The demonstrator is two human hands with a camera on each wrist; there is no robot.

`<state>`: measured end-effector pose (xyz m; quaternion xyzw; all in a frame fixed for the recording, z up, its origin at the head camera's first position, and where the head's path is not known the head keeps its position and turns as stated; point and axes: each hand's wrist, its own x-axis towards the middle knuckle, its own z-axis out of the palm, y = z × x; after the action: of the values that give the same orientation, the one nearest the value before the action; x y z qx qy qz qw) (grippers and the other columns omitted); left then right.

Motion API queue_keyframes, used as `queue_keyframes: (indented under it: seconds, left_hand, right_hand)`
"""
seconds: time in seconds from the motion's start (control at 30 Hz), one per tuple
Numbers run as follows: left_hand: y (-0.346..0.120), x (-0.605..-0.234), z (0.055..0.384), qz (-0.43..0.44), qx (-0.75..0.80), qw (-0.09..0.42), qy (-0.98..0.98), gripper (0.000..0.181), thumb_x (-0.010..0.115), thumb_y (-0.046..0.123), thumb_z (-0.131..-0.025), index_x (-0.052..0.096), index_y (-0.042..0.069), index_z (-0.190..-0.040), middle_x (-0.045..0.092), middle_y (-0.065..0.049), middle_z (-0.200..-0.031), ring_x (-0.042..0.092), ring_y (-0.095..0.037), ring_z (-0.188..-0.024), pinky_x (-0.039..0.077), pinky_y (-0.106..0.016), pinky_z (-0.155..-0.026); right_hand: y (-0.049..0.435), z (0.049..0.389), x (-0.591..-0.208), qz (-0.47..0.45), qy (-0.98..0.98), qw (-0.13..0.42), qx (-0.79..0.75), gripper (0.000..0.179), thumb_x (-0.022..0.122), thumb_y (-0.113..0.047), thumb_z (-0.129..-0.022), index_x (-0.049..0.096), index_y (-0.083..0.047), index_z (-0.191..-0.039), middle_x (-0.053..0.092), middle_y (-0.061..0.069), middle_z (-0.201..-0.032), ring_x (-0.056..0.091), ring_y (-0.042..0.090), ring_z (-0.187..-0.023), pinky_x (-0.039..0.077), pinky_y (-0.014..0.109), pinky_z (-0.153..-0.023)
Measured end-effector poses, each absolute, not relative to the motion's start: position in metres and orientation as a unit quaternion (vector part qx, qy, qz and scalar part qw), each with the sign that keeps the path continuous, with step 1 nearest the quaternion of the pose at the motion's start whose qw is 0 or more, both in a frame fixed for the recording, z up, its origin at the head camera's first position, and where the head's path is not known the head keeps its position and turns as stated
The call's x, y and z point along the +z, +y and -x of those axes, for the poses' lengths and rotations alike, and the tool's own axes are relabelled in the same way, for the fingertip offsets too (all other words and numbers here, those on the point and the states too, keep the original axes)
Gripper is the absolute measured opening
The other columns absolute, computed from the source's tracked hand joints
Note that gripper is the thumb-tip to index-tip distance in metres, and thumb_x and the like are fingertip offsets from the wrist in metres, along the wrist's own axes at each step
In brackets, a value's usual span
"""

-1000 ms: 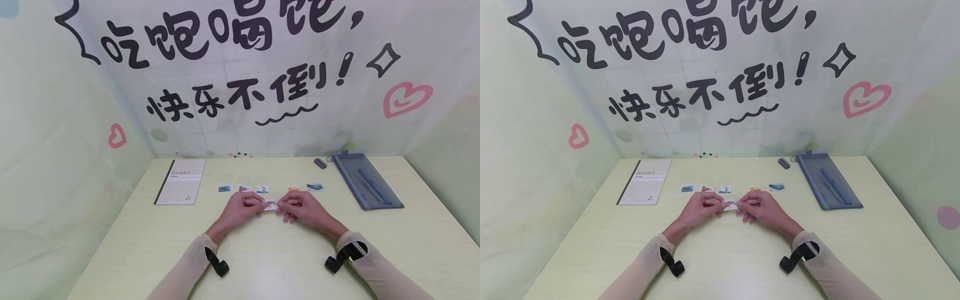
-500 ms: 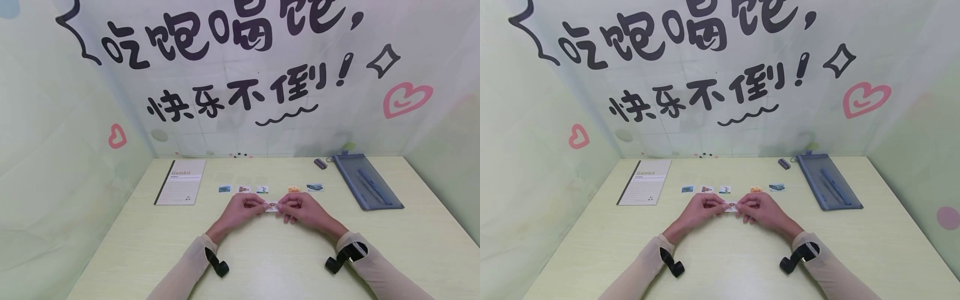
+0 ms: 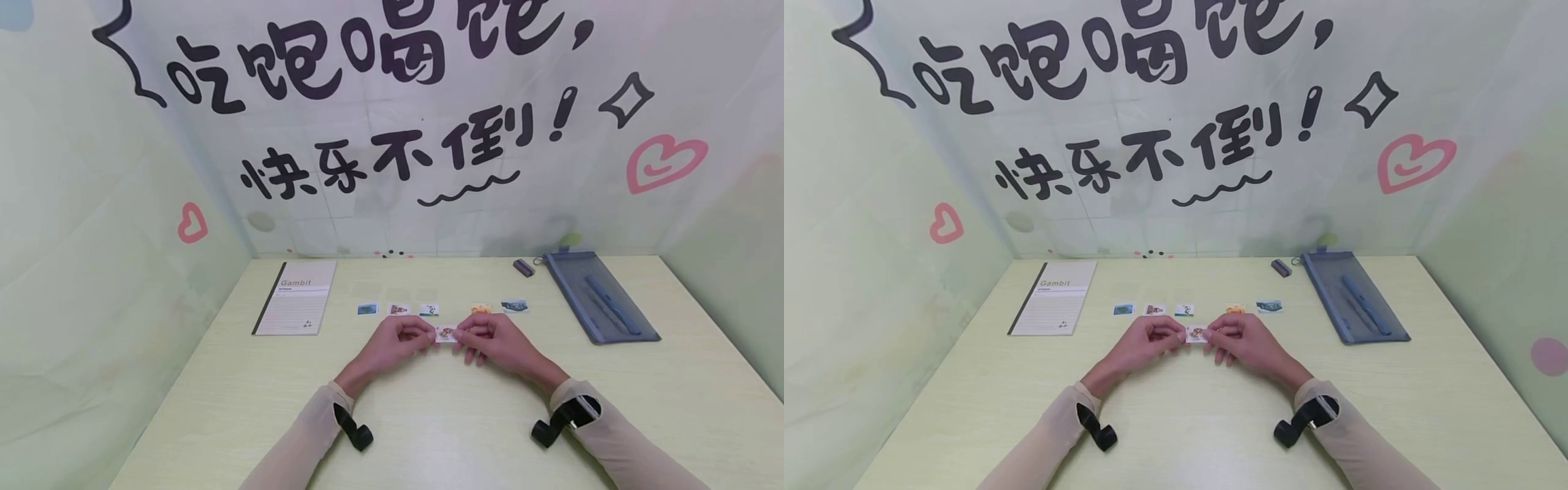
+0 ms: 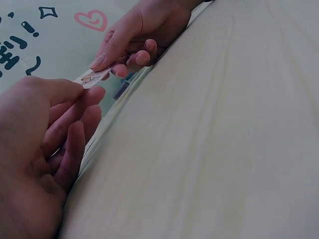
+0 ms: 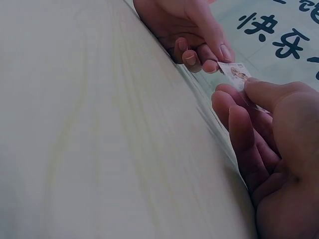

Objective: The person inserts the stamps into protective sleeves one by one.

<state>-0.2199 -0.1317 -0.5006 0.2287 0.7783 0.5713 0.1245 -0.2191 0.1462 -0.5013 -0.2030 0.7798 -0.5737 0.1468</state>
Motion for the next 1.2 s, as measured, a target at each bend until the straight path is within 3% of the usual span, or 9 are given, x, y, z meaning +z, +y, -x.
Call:
queue_keyframes:
  seconds: [0.3,0.53,1.2]
  left_hand:
    - [-0.1307,-0.5037,0.2191,-0.245,0.546,0.108,0.794,0.013,0.077,0.031,-0.103,0.082,0.023,-0.111,0.083,0.005,-0.099,0.074,-0.012,-0.085,0.060,-0.026,-0.080]
    - [-0.1293,-0.5039,0.2185,-0.238,0.525,0.101,0.811,0.012,0.078,0.038,-0.102,0.083,0.030,-0.109,0.082,0.010,-0.098,0.075,-0.010,-0.088,0.060,-0.025,-0.082]
    - [-0.1276,-0.5023,0.2159,-0.232,0.507,0.097,0.824,0.014,0.079,0.044,-0.100,0.084,0.034,-0.109,0.082,0.014,-0.100,0.075,-0.010,-0.090,0.059,-0.026,-0.082]
  right_hand:
    - [0.1456,0.2203,-0.5028,0.220,0.786,0.150,-0.557,0.023,0.073,-0.032,-0.106,0.077,-0.011,-0.112,0.083,0.009,-0.095,0.075,0.022,-0.073,0.061,0.032,-0.064]
    - [0.1446,0.2206,-0.5027,0.223,0.793,0.153,-0.546,0.022,0.074,-0.036,-0.104,0.080,-0.015,-0.106,0.083,0.005,-0.092,0.075,0.020,-0.073,0.061,0.031,-0.065]
    - [0.1447,0.2188,-0.5006,0.233,0.796,0.154,-0.538,0.017,0.074,-0.038,-0.104,0.081,-0.023,-0.106,0.083,0.001,-0.089,0.074,0.019,-0.074,0.060,0.031,-0.065]
